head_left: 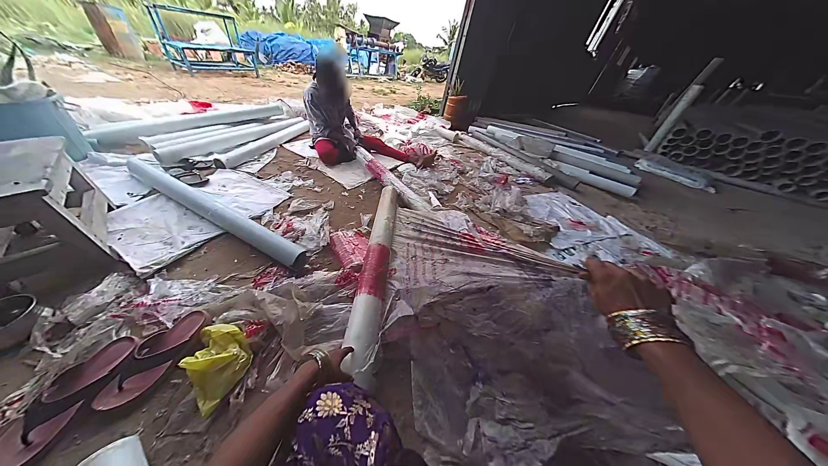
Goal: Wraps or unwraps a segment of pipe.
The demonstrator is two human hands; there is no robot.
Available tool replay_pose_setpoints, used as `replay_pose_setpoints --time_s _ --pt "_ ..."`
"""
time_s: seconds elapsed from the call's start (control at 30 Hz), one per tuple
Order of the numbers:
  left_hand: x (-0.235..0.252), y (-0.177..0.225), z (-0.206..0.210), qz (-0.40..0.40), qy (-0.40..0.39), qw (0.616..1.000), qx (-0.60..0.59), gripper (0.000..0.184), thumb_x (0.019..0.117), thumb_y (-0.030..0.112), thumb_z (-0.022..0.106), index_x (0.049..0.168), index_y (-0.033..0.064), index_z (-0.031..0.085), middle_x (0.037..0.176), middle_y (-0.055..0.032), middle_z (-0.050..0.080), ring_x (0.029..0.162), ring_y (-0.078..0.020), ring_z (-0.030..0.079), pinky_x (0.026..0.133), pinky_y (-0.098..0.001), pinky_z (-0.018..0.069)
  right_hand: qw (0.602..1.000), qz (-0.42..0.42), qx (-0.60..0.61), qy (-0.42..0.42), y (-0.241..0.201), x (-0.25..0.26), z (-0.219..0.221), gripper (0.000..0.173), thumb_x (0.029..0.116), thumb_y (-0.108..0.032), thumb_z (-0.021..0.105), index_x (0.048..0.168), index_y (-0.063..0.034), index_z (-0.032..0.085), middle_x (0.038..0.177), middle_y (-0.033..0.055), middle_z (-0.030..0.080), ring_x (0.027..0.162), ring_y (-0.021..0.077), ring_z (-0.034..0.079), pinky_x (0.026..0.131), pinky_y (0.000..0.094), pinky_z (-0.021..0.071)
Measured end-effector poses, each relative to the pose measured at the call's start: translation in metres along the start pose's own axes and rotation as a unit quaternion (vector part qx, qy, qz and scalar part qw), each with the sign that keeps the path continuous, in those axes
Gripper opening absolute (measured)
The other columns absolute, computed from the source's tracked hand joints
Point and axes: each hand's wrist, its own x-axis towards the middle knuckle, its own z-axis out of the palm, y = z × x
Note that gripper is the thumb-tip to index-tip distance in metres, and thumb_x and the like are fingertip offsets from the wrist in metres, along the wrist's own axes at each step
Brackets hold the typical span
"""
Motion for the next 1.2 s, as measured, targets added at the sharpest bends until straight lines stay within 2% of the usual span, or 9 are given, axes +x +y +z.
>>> replay_pose_setpoints --time_s 0.17,0.3,0.4,0.53,0.67,0.77,0.93,1.07,1.2 --pt "-0.003 0.066 -0.05 -0.017 -0.075 0.992 0.099 0.07 0.0962 0.041 0.071 0.154 0.011 0.045 0.149 -0.0264 0.051 0.141 -0.0439 0.046 0.114 -0.0644 0.0332 0.999 0.007 -0.019 0.031 0.007 0.0 -0.01 0.023 0.1049 -0.01 0.057 0.119 0.0047 0.066 0.116 0.0315 0.069 0.112 0.0544 0.065 0.089 0.0697 0.0481" --pt "-0.006 0.133 -0.049 -0.091 -0.02 0.984 0.149 0.063 0.0855 0.034 0.081 0.132 -0.003 0.061 0.139 -0.0308 0.055 0.133 -0.0478 0.051 0.105 -0.0687 0.04 0.996 0.086 0.007 -0.012 0.014 0.014 0.01 0.028 0.1065 -0.012 0.054 0.127 0.006 0.063 0.122 0.0366 0.065 0.119 0.0574 0.061 0.094 0.0724 0.0457" --pt "0.022 0.142 -0.016 -0.095 0.036 0.991 0.091 0.059 0.1004 0.015 0.062 0.152 -0.0027 0.041 0.156 -0.0334 0.036 0.146 -0.0519 0.032 0.112 -0.0703 0.0296 0.987 0.152 0.021 -0.049 0.029 0.023 0.048 0.032 0.107 -0.014 0.054 0.132 0.0038 0.062 0.126 0.0387 0.063 0.12 0.0594 0.059 0.094 0.0745 0.0446" --pt "0.073 0.126 0.02 -0.05 0.098 0.991 0.082 0.068 0.0994 0.001 0.055 0.161 0.006 0.028 0.168 -0.0248 0.018 0.156 -0.0465 0.014 0.12 -0.0663 0.0179 0.973 0.211 0.028 -0.088 0.051 0.032 0.1 0.032 0.1073 -0.02 0.056 0.128 0.0038 0.063 0.126 0.0376 0.063 0.122 0.0574 0.058 0.094 0.0734 0.0441" --pt "0.1 0.119 0.018 -0.003 0.103 0.993 0.049 0.057 0.1068 0.01 0.046 0.161 0.005 0.029 0.173 -0.0151 0.002 0.159 -0.0404 -0.007 0.124 -0.0636 -0.0015 0.959 0.252 0.02 -0.127 0.067 0.036 0.148 0.032 0.1075 -0.021 0.055 0.127 0.0025 0.064 0.127 0.0369 0.063 0.122 0.0564 0.059 0.094 0.0723 0.0451" --pt "0.109 0.128 0.015 -0.013 0.109 0.993 0.034 0.05 0.1076 0.009 0.042 0.157 0.0049 0.038 0.173 -0.0149 0.002 0.158 -0.0418 -0.007 0.124 -0.0648 -0.0003 0.944 0.29 0.037 -0.151 0.077 0.039 0.183 0.032 0.1061 -0.018 0.056 0.13 0.002 0.063 0.13 0.0382 0.061 0.125 0.0571 0.056 0.096 0.073 0.0442" --pt "0.114 0.143 0.005 -0.032 0.062 0.997 0.021 0.052 0.1087 0.007 0.036 0.16 0.0 0.028 0.172 -0.0156 0.007 0.159 -0.0402 0.0 0.124 -0.0627 0.0049 0.902 0.39 0.057 -0.177 0.05 0.062 0.188 0.081 0.0964 -0.015 0.069 0.157 0.0102 0.021 0.144 0.0397 0.049 0.137 0.0491 0.051 0.112 0.0565 0.0424" --pt "0.115 0.147 -0.001 -0.041 0.058 0.997 0.006 0.051 0.1069 0.002 0.038 0.158 0.0001 0.032 0.172 -0.0154 0.014 0.159 -0.0392 0.008 0.124 -0.0609 0.0123 0.944 0.258 0.08 -0.19 -0.037 0.095 0.158 0.051 0.0996 -0.005 0.06 0.142 0.017 0.043 0.143 0.042 0.048 0.137 0.0528 0.048 0.112 0.0626 0.0384" --pt "0.113 0.152 -0.006 -0.044 0.06 0.997 -0.003 0.055 0.1015 -0.003 0.046 0.155 -0.0029 0.037 0.17 -0.0167 0.02 0.157 -0.0394 0.015 0.123 -0.0588 0.0192 0.939 0.043 0.161 -0.301 -0.156 0.134 0.173 0.035 0.1053 -0.011 0.055 0.137 0.0025 0.061 0.132 0.0331 0.062 0.124 0.0493 0.06 0.106 0.0638 0.0418"
